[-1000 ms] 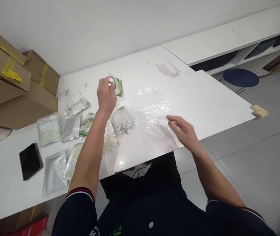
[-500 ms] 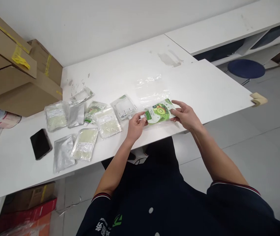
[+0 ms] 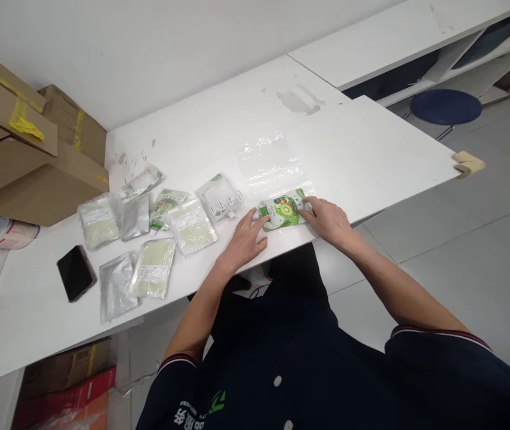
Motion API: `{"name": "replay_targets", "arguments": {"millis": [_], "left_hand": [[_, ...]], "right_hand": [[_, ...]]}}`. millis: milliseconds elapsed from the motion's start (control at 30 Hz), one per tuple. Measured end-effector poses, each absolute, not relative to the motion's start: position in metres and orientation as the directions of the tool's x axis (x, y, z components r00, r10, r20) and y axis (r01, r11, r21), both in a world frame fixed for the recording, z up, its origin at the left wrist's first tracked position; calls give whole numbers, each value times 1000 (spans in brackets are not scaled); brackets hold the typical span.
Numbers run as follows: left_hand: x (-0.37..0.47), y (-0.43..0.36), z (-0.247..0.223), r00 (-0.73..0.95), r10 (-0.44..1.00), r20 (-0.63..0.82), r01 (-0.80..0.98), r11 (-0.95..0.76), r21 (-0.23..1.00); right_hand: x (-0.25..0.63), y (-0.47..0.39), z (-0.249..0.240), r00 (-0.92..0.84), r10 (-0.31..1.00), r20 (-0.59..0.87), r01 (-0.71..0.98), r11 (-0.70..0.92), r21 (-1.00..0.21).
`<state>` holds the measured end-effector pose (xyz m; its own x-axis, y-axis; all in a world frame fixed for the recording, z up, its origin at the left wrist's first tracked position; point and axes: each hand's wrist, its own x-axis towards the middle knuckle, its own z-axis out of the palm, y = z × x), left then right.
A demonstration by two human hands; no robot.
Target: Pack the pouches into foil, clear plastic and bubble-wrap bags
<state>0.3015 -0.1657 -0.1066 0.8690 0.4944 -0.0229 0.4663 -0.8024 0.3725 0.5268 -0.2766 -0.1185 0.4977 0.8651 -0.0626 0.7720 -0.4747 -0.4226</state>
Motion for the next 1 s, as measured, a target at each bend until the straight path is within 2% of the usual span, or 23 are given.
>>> {"name": "replay_targets", "arguments": {"millis": [100, 167, 233, 367, 467, 533, 600, 700, 800, 900, 933, 1000], "left_hand": [[305, -167, -109, 899, 431, 75, 414, -895, 167], [308, -169, -112, 936, 324, 135, 321, -946, 40], [311, -170, -116, 963, 208, 172, 222, -973, -67], [318, -170, -124, 966, 61, 252, 128, -957, -261], [320, -168, -123, 933, -26, 358, 94, -945, -315], [316, -166, -118, 899, -37, 436, 78, -967, -244], [309, -166, -112, 869, 15, 494, 63, -995, -79], [302, -166, -105, 822, 229, 521, 106, -961, 255], [311, -155, -100, 727, 508, 463, 257, -826, 502], [337, -129, -98, 611, 714, 342, 439, -664, 605], [347, -119, -99, 586, 757, 290, 505, -621, 600], [364, -103, -101, 553, 805, 214, 642, -575, 506]], "right_hand": [[523, -279, -115, 372, 927, 53, 898, -345, -272], [523, -282, -119, 192, 976, 106, 959, -164, -233], [527, -286, -126, 65, 993, 94, 976, -43, -215], [536, -290, -136, 5, 999, 47, 979, 4, -202], [544, -290, -134, -50, 995, 85, 971, 68, -227], [550, -293, -130, -101, 985, 140, 948, 138, -287], [557, -299, -124, -124, 971, 205, 894, 199, -401], [565, -304, -111, -47, 976, 215, 743, 178, -645], [568, -289, -99, 122, 985, 122, 604, 24, -797], [570, -253, -99, 289, 953, 93, 544, -83, -835], [572, -239, -102, 323, 943, 83, 542, -112, -833], [574, -214, -109, 367, 929, 43, 589, -196, -784]]}}
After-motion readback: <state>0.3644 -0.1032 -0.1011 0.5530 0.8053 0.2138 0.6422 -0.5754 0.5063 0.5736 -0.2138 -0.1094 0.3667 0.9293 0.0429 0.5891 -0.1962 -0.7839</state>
